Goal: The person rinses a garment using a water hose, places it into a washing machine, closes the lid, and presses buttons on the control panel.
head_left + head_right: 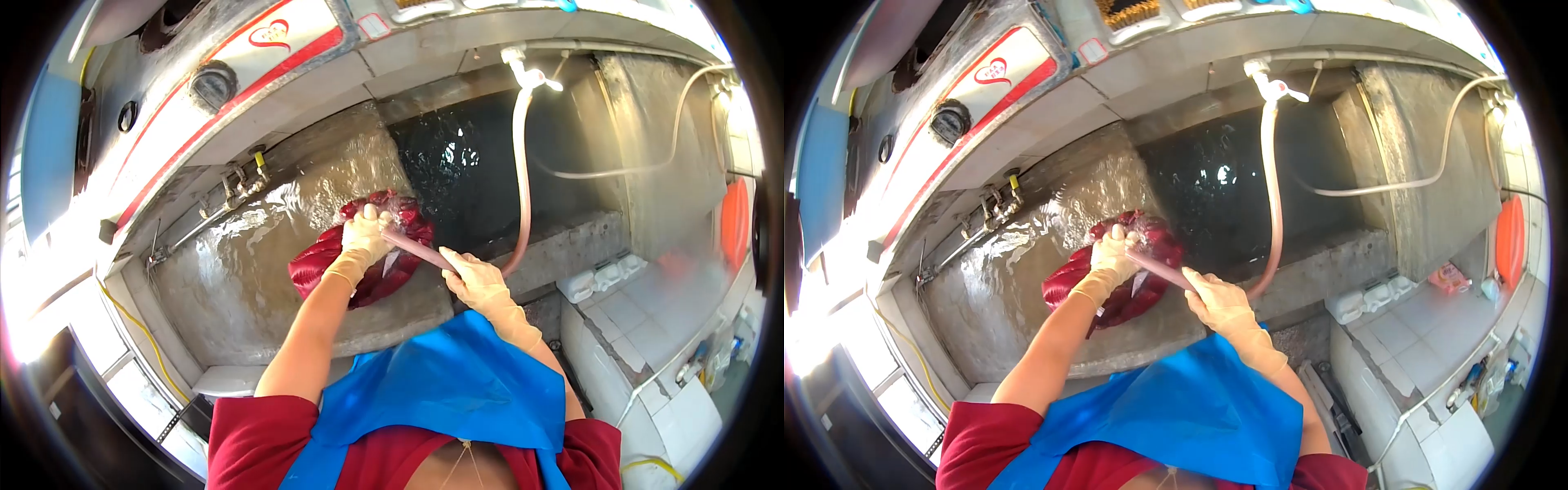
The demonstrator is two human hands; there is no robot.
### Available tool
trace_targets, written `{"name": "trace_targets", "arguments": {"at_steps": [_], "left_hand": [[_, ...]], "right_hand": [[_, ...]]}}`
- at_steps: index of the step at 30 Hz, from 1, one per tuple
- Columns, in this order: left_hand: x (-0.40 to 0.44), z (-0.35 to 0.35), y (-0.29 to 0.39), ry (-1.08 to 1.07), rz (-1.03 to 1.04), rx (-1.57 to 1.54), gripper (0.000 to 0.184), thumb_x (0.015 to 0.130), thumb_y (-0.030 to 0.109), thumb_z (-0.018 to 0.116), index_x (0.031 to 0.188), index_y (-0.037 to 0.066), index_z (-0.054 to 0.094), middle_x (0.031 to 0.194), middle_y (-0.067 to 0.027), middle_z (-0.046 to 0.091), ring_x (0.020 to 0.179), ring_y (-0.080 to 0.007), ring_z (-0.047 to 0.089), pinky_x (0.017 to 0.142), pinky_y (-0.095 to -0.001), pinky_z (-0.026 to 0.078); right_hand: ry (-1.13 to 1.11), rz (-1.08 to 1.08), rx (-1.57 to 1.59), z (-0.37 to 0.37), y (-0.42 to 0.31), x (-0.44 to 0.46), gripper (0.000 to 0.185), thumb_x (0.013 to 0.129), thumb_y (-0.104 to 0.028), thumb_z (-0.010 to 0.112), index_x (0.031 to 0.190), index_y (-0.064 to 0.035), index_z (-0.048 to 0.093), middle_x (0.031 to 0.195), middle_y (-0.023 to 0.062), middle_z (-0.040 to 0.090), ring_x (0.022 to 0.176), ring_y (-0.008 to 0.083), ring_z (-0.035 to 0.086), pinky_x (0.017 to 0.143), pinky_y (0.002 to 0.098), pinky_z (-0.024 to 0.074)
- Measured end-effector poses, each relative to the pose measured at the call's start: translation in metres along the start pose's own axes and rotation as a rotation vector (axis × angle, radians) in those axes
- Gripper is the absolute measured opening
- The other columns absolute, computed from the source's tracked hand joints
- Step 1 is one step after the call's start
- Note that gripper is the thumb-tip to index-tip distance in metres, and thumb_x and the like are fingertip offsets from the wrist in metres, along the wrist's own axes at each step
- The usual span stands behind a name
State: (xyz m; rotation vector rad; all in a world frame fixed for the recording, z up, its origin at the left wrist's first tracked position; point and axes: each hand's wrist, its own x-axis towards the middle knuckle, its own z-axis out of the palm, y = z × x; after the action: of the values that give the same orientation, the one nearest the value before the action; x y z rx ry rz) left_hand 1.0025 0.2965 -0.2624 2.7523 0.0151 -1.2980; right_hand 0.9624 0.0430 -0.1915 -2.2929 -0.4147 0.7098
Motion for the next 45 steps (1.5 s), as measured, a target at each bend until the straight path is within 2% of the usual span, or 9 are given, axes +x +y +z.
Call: {"name": "trace_targets", "arguments": {"at_steps": [3,8,12,18,24,27,33,40,45], "left_hand": [[-0.015,0.000,-0.003,0.136,0.054,-0.057,0.058,0.085,0.047,0.061,0.130,0.012,0.053,0.134,-0.0158,0.045,0.128,-0.0333,0.047,0.104,-0.0477,0.039],[-0.031,0.020,0.006,0.560,0.272,-0.058,0.110,0.065,0.059,0.081,0.150,0.009,0.034,0.161,-0.0222,0.018,0.150,-0.0452,0.009,0.117,-0.0647,0.007],[-0.014,0.031,0.035,0.268,0.241,0.082,0.126,0.059,0.072,0.077,0.158,0.021,0.017,0.165,-0.0198,0.003,0.150,-0.0485,-0.003,0.114,-0.0701,0.005],[0.007,0.053,0.035,0.521,0.129,0.072,0.105,0.065,0.062,0.077,0.150,0.019,0.032,0.146,-0.0132,0.040,0.135,-0.0362,0.039,0.105,-0.0625,0.031],[0.016,0.046,0.032,0.486,0.097,0.127,0.086,0.071,0.048,0.079,0.142,0.019,0.041,0.139,-0.0093,0.045,0.130,-0.0299,0.041,0.105,-0.0571,0.032],[0.017,0.038,0.034,0.472,0.104,0.091,0.059,0.073,0.041,0.078,0.123,0.018,0.057,0.123,-0.0044,0.051,0.119,-0.0270,0.045,0.100,-0.0497,0.036],[0.023,0.032,0.037,0.397,0.079,0.083,0.049,0.077,0.041,0.075,0.117,0.018,0.058,0.122,-0.0044,0.052,0.117,-0.0270,0.046,0.097,-0.0471,0.036],[0.017,0.029,0.035,0.382,0.085,0.106,0.055,0.078,0.047,0.074,0.120,0.015,0.056,0.125,-0.0072,0.051,0.119,-0.0293,0.046,0.099,-0.0505,0.036],[-0.029,0.009,0.016,0.673,0.139,-0.037,0.073,0.081,0.050,0.073,0.135,0.008,0.049,0.140,-0.0149,0.044,0.132,-0.0354,0.039,0.109,-0.0570,0.029]], "right_hand": [[0.015,0.015,-0.024,-0.006,0.003,-0.007,0.044,0.093,-0.027,0.058,0.135,-0.0141,0.056,0.095,0.0151,0.067,0.083,0.0362,0.066,0.072,0.0476,0.0536],[0.020,0.042,-0.115,-0.018,0.020,-0.027,0.043,0.093,-0.026,0.058,0.134,-0.0152,0.056,0.095,0.0142,0.066,0.083,0.0347,0.067,0.072,0.0464,0.0541],[0.034,0.045,-0.133,-0.028,0.030,-0.036,0.043,0.093,-0.026,0.058,0.134,-0.0145,0.056,0.094,0.0135,0.066,0.083,0.0332,0.067,0.071,0.0455,0.0541],[0.047,0.009,-0.139,-0.022,0.044,-0.041,0.044,0.092,-0.026,0.060,0.134,-0.0134,0.056,0.091,0.0124,0.066,0.080,0.0320,0.067,0.068,0.0462,0.0538],[0.067,-0.018,-0.108,-0.023,0.055,-0.039,0.044,0.092,-0.026,0.061,0.134,-0.0139,0.056,0.091,0.0119,0.065,0.079,0.0319,0.067,0.067,0.0463,0.0535],[0.067,-0.022,-0.084,-0.025,0.059,-0.036,0.044,0.092,-0.026,0.061,0.134,-0.0141,0.056,0.091,0.0119,0.065,0.079,0.0320,0.067,0.068,0.0461,0.0535],[0.052,-0.011,-0.050,-0.026,0.056,-0.031,0.044,0.092,-0.026,0.060,0.134,-0.0144,0.056,0.092,0.0121,0.064,0.080,0.0322,0.067,0.069,0.0458,0.0534],[0.074,0.029,-0.084,-0.031,0.064,-0.037,0.043,0.092,-0.027,0.058,0.133,-0.0145,0.056,0.095,0.0123,0.065,0.081,0.0332,0.067,0.069,0.0474,0.0534],[-0.047,0.121,-0.149,-0.042,0.062,-0.036,0.043,0.093,-0.027,0.056,0.135,-0.0175,0.055,0.102,0.0147,0.066,0.086,0.0362,0.067,0.076,0.0468,0.0542]]}}
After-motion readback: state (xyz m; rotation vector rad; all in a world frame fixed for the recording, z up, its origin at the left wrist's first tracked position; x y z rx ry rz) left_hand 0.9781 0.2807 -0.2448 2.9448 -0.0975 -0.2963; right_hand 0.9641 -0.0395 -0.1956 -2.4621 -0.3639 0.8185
